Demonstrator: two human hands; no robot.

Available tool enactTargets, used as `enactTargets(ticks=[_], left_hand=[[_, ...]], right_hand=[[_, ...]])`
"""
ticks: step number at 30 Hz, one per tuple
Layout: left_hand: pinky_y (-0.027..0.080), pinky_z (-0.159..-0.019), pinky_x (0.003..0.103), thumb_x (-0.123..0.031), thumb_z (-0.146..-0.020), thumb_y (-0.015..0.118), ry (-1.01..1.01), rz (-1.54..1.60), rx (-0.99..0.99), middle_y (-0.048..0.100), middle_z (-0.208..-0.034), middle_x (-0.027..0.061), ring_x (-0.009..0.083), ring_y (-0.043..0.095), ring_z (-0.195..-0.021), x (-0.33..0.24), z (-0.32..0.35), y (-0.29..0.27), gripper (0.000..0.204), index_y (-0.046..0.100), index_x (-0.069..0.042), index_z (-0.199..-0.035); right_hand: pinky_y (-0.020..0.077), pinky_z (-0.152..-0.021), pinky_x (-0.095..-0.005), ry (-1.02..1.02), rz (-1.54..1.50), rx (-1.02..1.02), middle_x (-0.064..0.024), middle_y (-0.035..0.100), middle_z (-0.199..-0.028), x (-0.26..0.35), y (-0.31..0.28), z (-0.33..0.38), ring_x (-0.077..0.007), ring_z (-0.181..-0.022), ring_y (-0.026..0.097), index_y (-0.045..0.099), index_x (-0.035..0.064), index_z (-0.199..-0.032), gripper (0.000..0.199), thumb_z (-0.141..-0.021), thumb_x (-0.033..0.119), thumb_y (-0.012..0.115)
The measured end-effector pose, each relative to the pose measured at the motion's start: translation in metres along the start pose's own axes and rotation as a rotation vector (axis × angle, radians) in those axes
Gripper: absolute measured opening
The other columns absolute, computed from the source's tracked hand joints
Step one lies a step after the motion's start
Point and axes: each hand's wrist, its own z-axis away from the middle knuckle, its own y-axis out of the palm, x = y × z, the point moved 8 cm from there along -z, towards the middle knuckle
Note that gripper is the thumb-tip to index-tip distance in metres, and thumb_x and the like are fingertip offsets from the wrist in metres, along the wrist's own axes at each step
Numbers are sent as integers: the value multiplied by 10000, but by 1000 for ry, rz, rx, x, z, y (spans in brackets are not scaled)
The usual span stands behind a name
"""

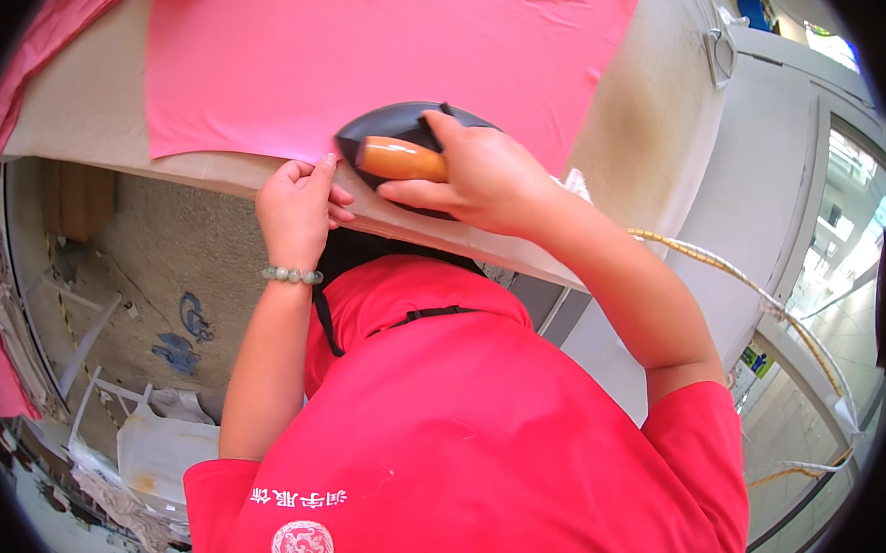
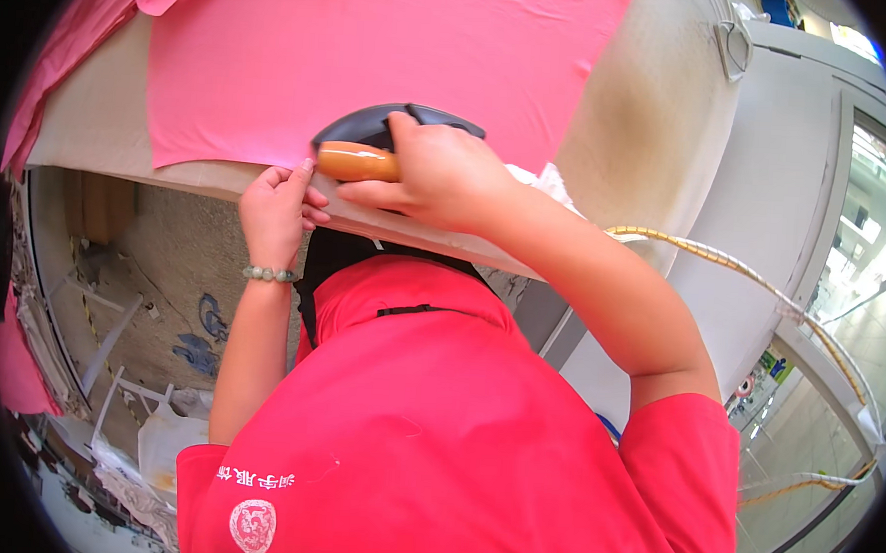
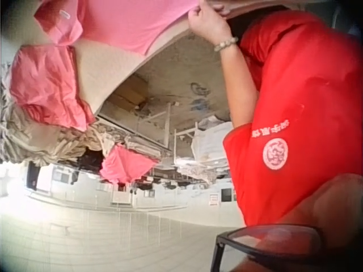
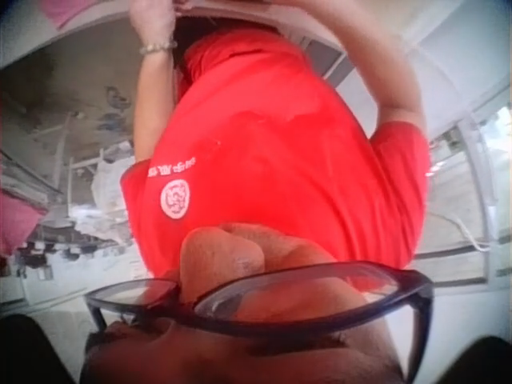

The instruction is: Ironing pink polo shirts on a industrial workbench.

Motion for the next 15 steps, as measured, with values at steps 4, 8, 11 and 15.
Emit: enactTargets(ticks=[4,8,11,15], left_hand=[[475,-445,255,-185,-1035,666,90,-14,-11,680,-639,80,120,635,-495,-3,0,1,256,617,3,-868],[487,-445,263,-164,-1027,670,100,51,-40,667,-629,66,106,611,-484,2,-3,-1,244,608,1,-859],[490,-442,263,-153,-1021,673,86,41,-63,662,-627,59,103,607,-481,3,-3,-2,237,604,2,-856],[483,-438,262,-157,-1019,675,68,36,-87,660,-627,57,98,614,-490,4,0,-4,233,610,0,-859]], right_hand=[[557,-822,-492,83,24,62,-280,729,-948,18,7,-9,-441,-943,717,566,-87,-1320,891,-897,691,673],[557,-830,-503,124,65,28,-274,732,-936,16,9,-8,-440,-933,714,607,-60,-1228,789,-912,660,670],[556,-833,-504,180,87,15,-266,734,-934,-1,14,1,-442,-934,711,621,-34,-1194,720,-914,626,687],[552,-834,-499,283,98,32,-255,737,-963,-23,9,19,-444,-946,711,622,-15,-1177,654,-918,579,710]])
